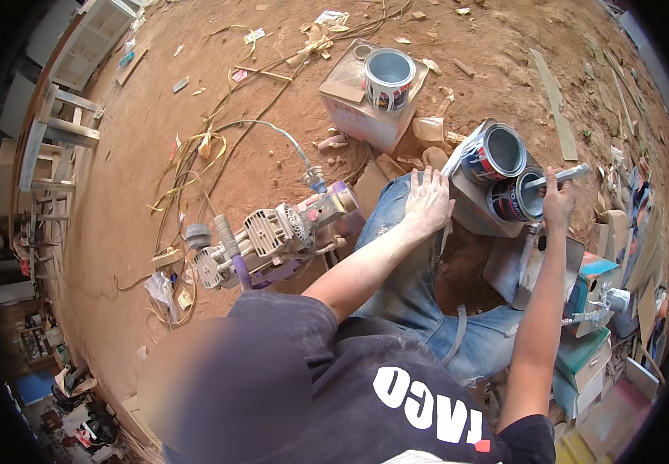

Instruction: The person opens several paint cans, stirs the paint with a stick, and pours the paint from the cans into a spray gun container while working on the floor of a workshop.

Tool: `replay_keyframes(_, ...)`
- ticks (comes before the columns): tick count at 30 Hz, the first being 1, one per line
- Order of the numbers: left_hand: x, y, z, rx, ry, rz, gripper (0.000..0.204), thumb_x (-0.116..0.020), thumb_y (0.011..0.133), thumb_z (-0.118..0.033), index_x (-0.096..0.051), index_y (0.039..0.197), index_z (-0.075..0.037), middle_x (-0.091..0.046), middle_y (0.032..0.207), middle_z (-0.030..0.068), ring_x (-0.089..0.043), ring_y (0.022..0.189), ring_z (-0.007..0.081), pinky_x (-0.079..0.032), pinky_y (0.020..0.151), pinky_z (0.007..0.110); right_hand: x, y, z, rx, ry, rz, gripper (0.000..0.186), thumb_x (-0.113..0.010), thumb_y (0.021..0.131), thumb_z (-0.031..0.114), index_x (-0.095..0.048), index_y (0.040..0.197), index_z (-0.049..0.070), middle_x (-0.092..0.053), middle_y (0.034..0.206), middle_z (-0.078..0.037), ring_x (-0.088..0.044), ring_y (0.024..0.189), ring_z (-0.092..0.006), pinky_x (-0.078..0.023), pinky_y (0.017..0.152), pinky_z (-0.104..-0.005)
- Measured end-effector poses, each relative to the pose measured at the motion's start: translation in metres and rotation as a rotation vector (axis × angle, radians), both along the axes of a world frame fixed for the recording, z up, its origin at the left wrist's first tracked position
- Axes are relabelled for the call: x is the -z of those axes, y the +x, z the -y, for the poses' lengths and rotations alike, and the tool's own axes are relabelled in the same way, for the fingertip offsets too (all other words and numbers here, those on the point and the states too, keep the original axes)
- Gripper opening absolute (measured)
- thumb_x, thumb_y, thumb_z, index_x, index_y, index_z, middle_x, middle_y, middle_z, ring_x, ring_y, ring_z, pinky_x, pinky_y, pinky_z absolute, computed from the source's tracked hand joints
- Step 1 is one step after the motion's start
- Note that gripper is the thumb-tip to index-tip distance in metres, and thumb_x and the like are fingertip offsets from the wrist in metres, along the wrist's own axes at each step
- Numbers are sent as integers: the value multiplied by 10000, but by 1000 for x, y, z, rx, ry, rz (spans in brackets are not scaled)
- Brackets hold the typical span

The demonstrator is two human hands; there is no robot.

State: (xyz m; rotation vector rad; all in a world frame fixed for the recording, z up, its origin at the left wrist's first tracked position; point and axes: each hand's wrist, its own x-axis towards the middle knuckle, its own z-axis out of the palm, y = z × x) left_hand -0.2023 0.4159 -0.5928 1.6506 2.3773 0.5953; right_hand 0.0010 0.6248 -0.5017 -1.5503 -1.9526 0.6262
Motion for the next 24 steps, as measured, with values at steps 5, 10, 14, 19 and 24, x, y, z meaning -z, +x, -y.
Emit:
replay_keyframes(5,-3,3,-11,70,-141,-45,822,-624,910,-525,-406,1433,70,-497,1441,228,-405,1399,384,-192,1178,607,-7,-2,7,111,99,83,365,-637,944,404,-704,943,45,-688,808,-191,-669,767,-365,-471,689,-490)
replay_keyframes(10,-1,6,-36,103,-111,-40,1094,-630,843,-649,-210,1517,105,-499,1416,292,-461,1359,387,-213,1163,620,-8,-1,12,1,88,-117,336,-671,924,407,-697,916,72,-690,783,-148,-676,753,-319,-506,700,-446)
replay_keyframes(14,3,7,-56,116,-167,-19,1158,-620,831,-696,-152,1525,104,-568,1316,293,-545,1259,371,-286,1135,587,-15,6,16,82,97,133,301,-660,926,359,-677,925,59,-702,782,-179,-699,815,-379,-527,718,-472)
replay_keyframes(19,11,7,-63,136,-171,-2,1092,-644,846,-653,-182,1489,99,-595,1277,297,-622,1156,376,-348,1092,551,-13,2,24,39,169,-233,320,-676,926,381,-673,924,62,-687,742,-151,-697,761,-369,-522,686,-479)
replay_keyframes(24,8,8,-64,132,-220,7,1070,-631,838,-677,-215,1490,61,-636,1212,289,-612,1173,382,-354,1089,541,-9,11,23,82,150,64,336,-673,930,366,-632,907,33,-681,776,-176,-678,750,-394,-509,671,-506)
